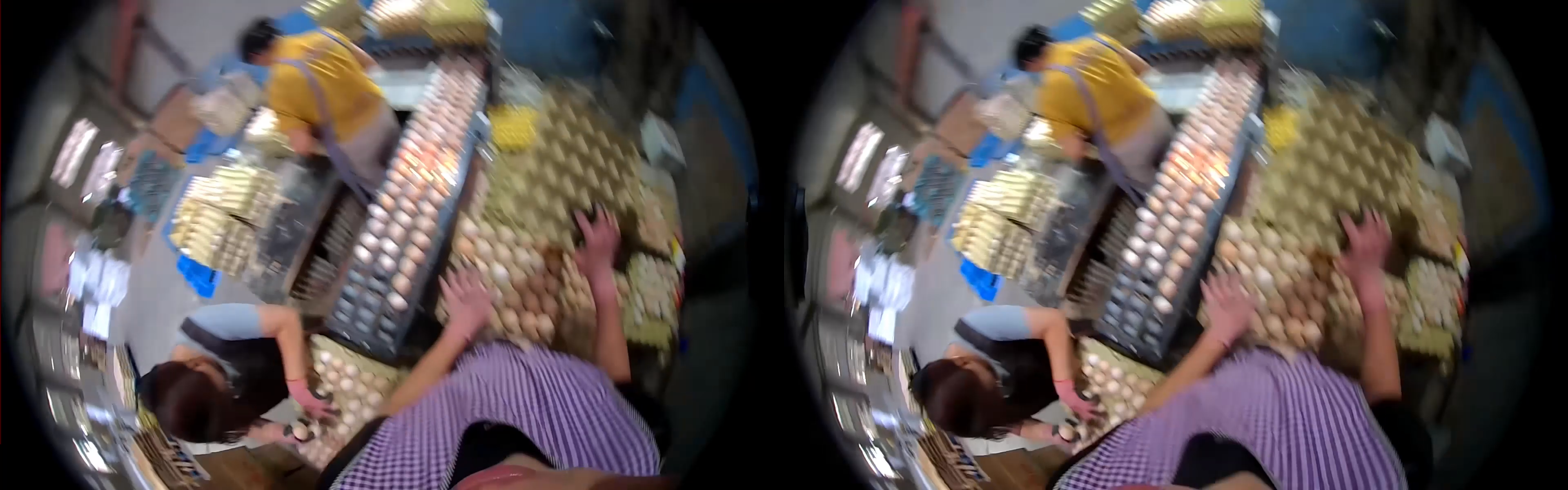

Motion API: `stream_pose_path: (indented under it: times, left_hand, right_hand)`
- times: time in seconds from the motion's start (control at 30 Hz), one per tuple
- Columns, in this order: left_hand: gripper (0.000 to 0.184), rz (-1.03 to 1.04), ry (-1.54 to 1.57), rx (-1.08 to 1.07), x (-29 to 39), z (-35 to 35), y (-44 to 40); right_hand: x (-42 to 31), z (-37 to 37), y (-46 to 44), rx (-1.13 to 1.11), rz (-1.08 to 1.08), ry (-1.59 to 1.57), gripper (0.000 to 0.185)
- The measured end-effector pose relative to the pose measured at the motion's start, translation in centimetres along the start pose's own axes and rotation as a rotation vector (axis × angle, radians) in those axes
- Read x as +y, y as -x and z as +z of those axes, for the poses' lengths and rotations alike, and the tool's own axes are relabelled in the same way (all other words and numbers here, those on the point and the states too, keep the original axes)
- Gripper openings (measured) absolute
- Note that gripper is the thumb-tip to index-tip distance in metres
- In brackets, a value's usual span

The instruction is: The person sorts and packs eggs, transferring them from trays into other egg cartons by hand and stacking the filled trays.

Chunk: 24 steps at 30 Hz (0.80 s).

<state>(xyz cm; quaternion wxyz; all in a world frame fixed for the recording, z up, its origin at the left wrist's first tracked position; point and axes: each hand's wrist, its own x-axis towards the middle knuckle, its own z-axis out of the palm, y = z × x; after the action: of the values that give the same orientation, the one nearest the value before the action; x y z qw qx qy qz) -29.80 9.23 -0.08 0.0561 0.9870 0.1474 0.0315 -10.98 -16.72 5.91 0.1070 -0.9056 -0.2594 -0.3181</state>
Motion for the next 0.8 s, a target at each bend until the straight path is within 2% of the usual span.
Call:
stream_pose_path:
  times: [0.03, 0.07, 0.1, 0.13, 0.23, 0.33, 0.47, 0.53, 0.57, 0.67, 0.73, 0.8]
  left_hand:
    - [0.069, 0.031, -0.146, 0.038, 0.0, 2.5, 0.3]
    - [0.068, 0.018, -0.105, 0.127, 0.0, 3.2, 0.1]
    - [0.064, -0.036, -0.007, 0.04, 0.7, 0.2, -0.8]
    - [0.062, -0.029, 0.004, 0.142, 0.7, 0.9, -0.8]
    - [0.067, -0.035, 0.083, 0.107, 0.8, 0.0, -1.0]
    - [0.066, -0.064, 0.082, 0.091, 0.8, 0.1, -1.3]
    - [0.065, -0.079, 0.088, 0.099, 0.8, 0.5, -1.8]
    - [0.066, -0.089, 0.094, 0.051, 0.6, 0.6, -1.9]
    - [0.066, -0.099, 0.096, 0.051, 0.8, 0.5, -1.9]
    - [0.067, -0.114, 0.106, 0.038, 0.6, 0.2, -2.2]
    - [0.068, -0.123, 0.103, 0.038, 0.7, 0.5, -2.1]
    - [0.068, -0.107, 0.089, 0.066, 0.6, 0.9, -2.0]
  right_hand:
    - [0.4, -0.6, -2.0, -0.067, 0.039, 0.012, 0.067]
    - [0.5, -0.8, -4.3, -0.1, 0.079, -0.03, 0.067]
    - [1.0, -0.4, -6.4, -0.122, 0.078, -0.04, 0.066]
    - [1.2, 0.2, -8.0, -0.158, 0.096, -0.067, 0.065]
    - [3.2, 6.0, -11.2, -0.205, 0.062, -0.084, 0.064]
    - [2.7, 11.4, -13.3, -0.383, -0.035, -0.069, 0.064]
    - [3.1, 23.5, -10.7, -0.568, -0.12, -0.048, 0.064]
    - [3.5, 28.6, -7.9, -1.075, -0.135, 0.104, 0.065]
    - [3.3, 29.6, -5.4, -0.892, -0.25, 0.227, 0.066]
    - [2.6, 29.8, -6.1, -0.984, -0.165, 0.045, 0.074]
    - [4.1, 31.5, -5.9, -0.92, -0.093, -0.049, 0.077]
    - [4.8, 33.8, -3.6, -0.928, -0.16, 0.034, 0.079]
